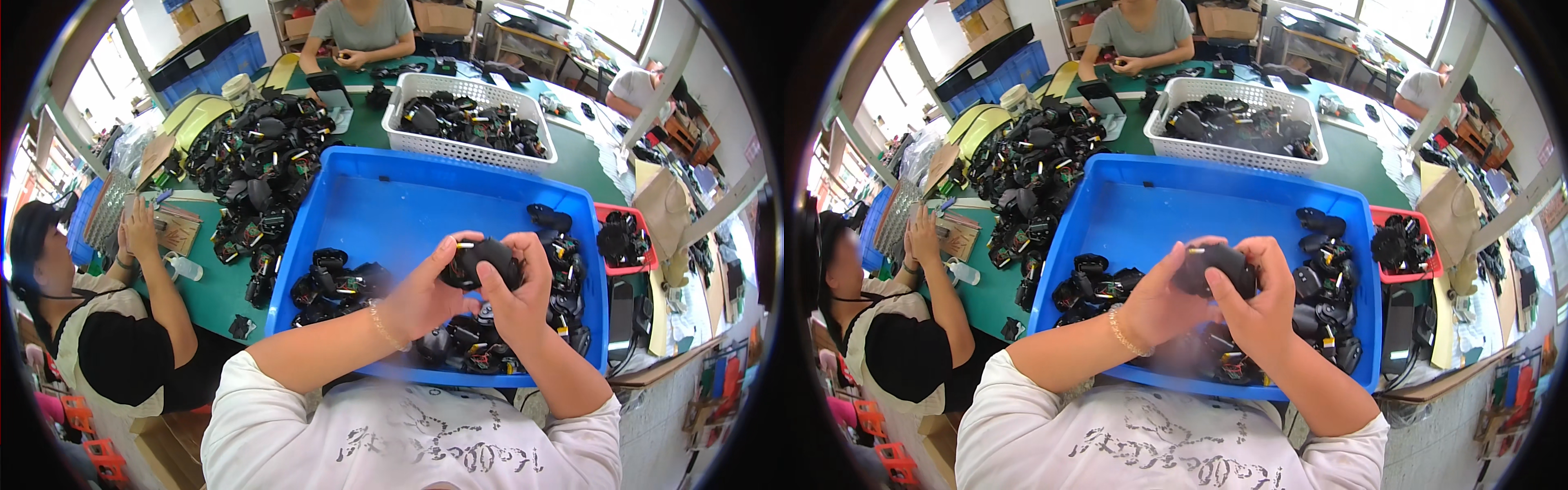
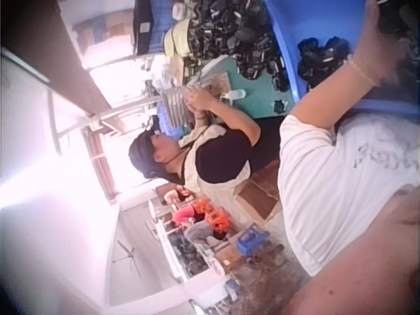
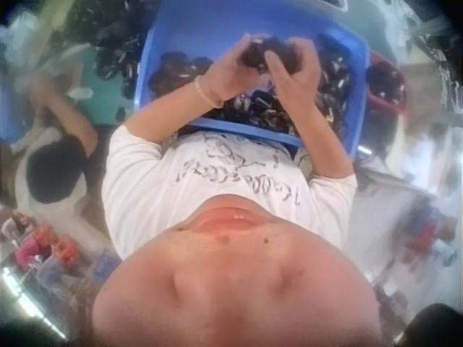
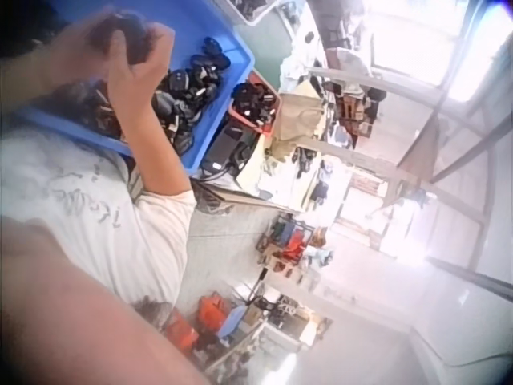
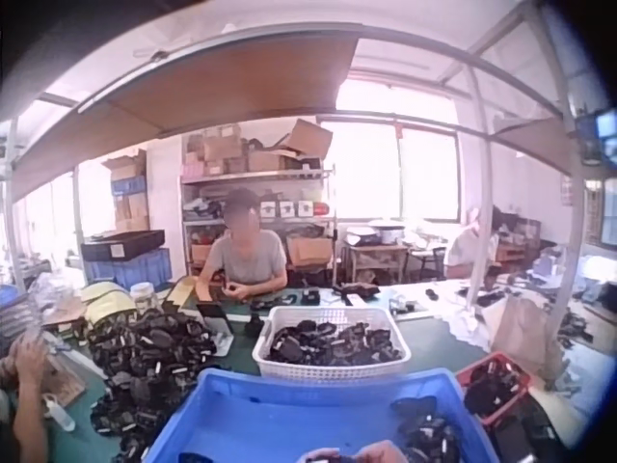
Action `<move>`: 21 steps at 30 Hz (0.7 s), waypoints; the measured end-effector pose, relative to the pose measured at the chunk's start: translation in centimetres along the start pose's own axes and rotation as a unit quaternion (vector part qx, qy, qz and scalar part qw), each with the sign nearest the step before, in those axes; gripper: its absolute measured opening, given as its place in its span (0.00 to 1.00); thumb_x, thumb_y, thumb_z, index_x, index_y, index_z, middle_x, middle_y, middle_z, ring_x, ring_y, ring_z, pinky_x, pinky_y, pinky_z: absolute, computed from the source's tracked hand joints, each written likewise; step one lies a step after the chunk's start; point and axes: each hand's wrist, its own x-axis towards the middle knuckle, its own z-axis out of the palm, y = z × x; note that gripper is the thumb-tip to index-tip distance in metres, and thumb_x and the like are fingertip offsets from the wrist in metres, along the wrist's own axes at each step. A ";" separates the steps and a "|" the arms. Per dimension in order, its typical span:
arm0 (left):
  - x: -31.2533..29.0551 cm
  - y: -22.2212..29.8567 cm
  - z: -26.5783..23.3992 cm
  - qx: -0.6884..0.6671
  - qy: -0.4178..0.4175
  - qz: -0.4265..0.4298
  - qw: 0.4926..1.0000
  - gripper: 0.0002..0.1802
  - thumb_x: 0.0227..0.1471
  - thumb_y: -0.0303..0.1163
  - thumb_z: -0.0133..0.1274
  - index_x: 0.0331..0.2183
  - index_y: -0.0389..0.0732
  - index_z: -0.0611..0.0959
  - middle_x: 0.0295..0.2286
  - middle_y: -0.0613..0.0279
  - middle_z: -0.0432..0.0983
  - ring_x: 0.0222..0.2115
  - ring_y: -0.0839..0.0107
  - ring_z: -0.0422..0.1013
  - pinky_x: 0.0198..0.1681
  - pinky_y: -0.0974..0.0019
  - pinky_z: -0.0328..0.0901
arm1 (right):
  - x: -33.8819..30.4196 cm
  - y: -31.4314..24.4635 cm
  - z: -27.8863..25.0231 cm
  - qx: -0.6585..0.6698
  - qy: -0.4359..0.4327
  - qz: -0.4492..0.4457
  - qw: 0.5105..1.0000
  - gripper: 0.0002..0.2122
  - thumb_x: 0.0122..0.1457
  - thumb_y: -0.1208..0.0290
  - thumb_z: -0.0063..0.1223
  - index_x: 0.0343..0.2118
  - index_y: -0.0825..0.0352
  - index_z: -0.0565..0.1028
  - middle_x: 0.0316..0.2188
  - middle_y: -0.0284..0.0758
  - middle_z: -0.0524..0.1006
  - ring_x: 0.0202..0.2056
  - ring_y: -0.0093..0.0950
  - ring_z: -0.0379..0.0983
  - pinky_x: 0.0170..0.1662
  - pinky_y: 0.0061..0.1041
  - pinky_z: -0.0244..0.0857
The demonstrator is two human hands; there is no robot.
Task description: The person assembles computer mice by hand, fitting circuit boards, batteries, and plastic components into mouse shells, using diagonal cutters to trim parts as needed.
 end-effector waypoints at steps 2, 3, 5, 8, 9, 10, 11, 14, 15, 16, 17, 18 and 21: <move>-0.2 0.1 0.6 0.156 0.039 0.080 0.984 0.24 0.57 0.52 0.41 0.46 0.44 0.71 0.41 0.61 0.69 0.43 0.66 0.66 0.44 0.59 0.63 | 0.3 0.8 -0.1 0.012 0.017 0.006 1.000 0.12 0.51 0.77 0.56 0.34 0.67 0.63 0.25 0.31 0.69 0.24 0.15 0.67 0.25 0.14 0.60; -0.1 0.1 0.5 0.148 0.044 0.070 0.986 0.24 0.57 0.52 0.41 0.46 0.44 0.71 0.41 0.61 0.69 0.43 0.66 0.66 0.44 0.59 0.63 | 0.5 0.7 0.2 0.096 0.009 0.036 0.995 0.12 0.52 0.77 0.56 0.34 0.67 0.63 0.26 0.31 0.69 0.23 0.14 0.65 0.23 0.15 0.59; 0.4 0.4 0.0 0.143 0.072 0.064 0.985 0.23 0.58 0.51 0.39 0.44 0.43 0.72 0.40 0.59 0.70 0.42 0.67 0.67 0.44 0.59 0.64 | 0.3 0.7 0.0 0.033 -0.047 0.000 0.998 0.13 0.49 0.77 0.58 0.33 0.66 0.64 0.25 0.32 0.70 0.20 0.16 0.65 0.22 0.17 0.59; 0.8 1.1 -0.5 0.129 0.068 0.086 0.986 0.24 0.59 0.52 0.36 0.43 0.42 0.72 0.38 0.60 0.71 0.38 0.68 0.68 0.43 0.62 0.66 | 0.1 0.4 -0.1 -0.180 -0.092 -0.049 0.978 0.15 0.45 0.73 0.61 0.33 0.66 0.67 0.26 0.33 0.72 0.19 0.22 0.68 0.23 0.20 0.61; 0.7 1.3 -0.6 0.133 0.071 0.096 0.984 0.25 0.59 0.53 0.35 0.42 0.42 0.72 0.37 0.60 0.71 0.37 0.69 0.69 0.42 0.63 0.66 | 0.1 0.1 -0.1 -0.181 -0.094 -0.039 0.978 0.15 0.45 0.73 0.61 0.33 0.66 0.67 0.26 0.33 0.72 0.19 0.22 0.68 0.23 0.20 0.61; 0.5 1.4 -0.6 0.136 0.094 0.109 0.980 0.27 0.58 0.55 0.35 0.41 0.42 0.72 0.35 0.61 0.72 0.35 0.69 0.70 0.41 0.65 0.67 | 0.1 -0.3 0.0 -0.216 -0.108 -0.086 0.966 0.15 0.43 0.71 0.62 0.34 0.65 0.68 0.27 0.34 0.73 0.20 0.25 0.69 0.24 0.22 0.62; 0.6 1.8 -0.4 0.141 0.093 0.118 0.979 0.27 0.58 0.56 0.34 0.41 0.42 0.72 0.35 0.61 0.72 0.35 0.69 0.70 0.40 0.66 0.67 | 0.4 -0.4 -0.1 -0.252 -0.120 -0.135 0.951 0.17 0.41 0.69 0.63 0.34 0.65 0.70 0.28 0.35 0.74 0.21 0.29 0.70 0.25 0.24 0.63; 0.5 2.0 0.0 0.159 0.114 0.145 0.970 0.28 0.58 0.57 0.34 0.41 0.42 0.72 0.35 0.60 0.71 0.35 0.69 0.70 0.40 0.65 0.67 | 0.4 0.8 -0.2 -0.266 -0.146 -0.229 0.925 0.19 0.41 0.66 0.63 0.37 0.64 0.72 0.30 0.34 0.75 0.23 0.30 0.71 0.25 0.26 0.62; 0.5 2.2 0.4 0.169 0.112 0.144 0.968 0.28 0.57 0.57 0.36 0.41 0.42 0.71 0.33 0.61 0.70 0.33 0.71 0.69 0.39 0.66 0.67 | 0.4 0.9 -0.2 -0.266 -0.160 -0.275 0.910 0.19 0.41 0.66 0.64 0.38 0.64 0.72 0.31 0.34 0.75 0.23 0.30 0.71 0.25 0.26 0.62; 0.5 2.2 0.5 0.180 0.110 0.144 0.967 0.28 0.56 0.58 0.37 0.41 0.42 0.70 0.30 0.62 0.70 0.31 0.72 0.69 0.37 0.66 0.67 | 0.5 0.9 -0.5 -0.269 -0.169 -0.280 0.906 0.18 0.42 0.66 0.63 0.37 0.65 0.73 0.29 0.33 0.76 0.24 0.31 0.71 0.25 0.26 0.61; 0.4 2.1 0.4 0.180 0.111 0.141 0.967 0.28 0.56 0.58 0.37 0.41 0.42 0.70 0.30 0.62 0.70 0.31 0.72 0.69 0.37 0.66 0.67 | 0.7 0.9 -0.9 -0.269 -0.168 -0.278 0.907 0.18 0.42 0.66 0.63 0.37 0.65 0.73 0.29 0.33 0.76 0.24 0.31 0.71 0.25 0.26 0.61; 0.4 2.1 0.3 0.196 0.086 0.136 0.967 0.29 0.56 0.58 0.35 0.42 0.42 0.70 0.34 0.60 0.70 0.35 0.71 0.69 0.39 0.65 0.67 | 1.0 1.0 -1.4 -0.258 -0.153 -0.302 0.905 0.17 0.42 0.67 0.63 0.36 0.65 0.74 0.28 0.33 0.76 0.24 0.31 0.71 0.25 0.25 0.61; 0.1 1.8 0.4 0.234 0.055 0.113 0.964 0.30 0.56 0.59 0.33 0.44 0.42 0.69 0.39 0.57 0.69 0.38 0.69 0.69 0.41 0.65 0.68 | 1.3 0.7 -1.8 -0.178 -0.048 -0.277 0.943 0.12 0.42 0.76 0.61 0.32 0.67 0.75 0.23 0.35 0.73 0.23 0.30 0.70 0.25 0.23 0.62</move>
